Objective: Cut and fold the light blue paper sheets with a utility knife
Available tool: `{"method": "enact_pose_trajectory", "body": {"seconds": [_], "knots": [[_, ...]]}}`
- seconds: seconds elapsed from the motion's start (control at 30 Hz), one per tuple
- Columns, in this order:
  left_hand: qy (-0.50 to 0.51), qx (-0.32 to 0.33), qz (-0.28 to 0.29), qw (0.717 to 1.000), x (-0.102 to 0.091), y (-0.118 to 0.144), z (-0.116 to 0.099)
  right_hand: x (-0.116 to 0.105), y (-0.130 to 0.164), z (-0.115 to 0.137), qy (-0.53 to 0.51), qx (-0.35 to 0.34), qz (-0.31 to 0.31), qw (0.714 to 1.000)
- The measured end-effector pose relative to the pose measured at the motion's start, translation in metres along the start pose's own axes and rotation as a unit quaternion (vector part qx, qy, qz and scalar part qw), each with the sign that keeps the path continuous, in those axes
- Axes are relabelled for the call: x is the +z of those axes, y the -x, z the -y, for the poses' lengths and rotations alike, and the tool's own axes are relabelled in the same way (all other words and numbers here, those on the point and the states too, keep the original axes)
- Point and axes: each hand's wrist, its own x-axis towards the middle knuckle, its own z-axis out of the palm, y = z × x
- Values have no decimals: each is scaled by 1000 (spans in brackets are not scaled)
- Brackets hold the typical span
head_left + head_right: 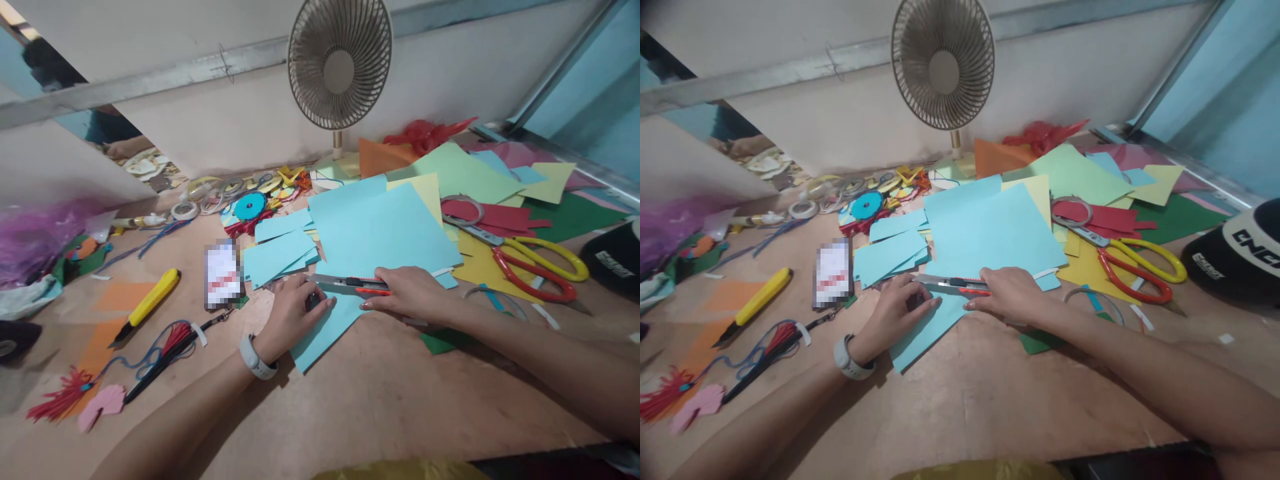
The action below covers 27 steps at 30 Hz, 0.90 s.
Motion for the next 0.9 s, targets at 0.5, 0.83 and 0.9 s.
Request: {"method": "enact_pose_trajectory", "body": {"seconds": [0.5,0.83,0.9], "knots": [[-262,258,156,917,-20,19,-28,-2,0,-5,-28,-37,-18,999],[-317,285,154,891,-26,19,-36,1,-2,-8,-37,-49,-24,998],[-324,287,145,889,-26,26,-36,2,-2,-9,-37,-49,-25,998]]}}
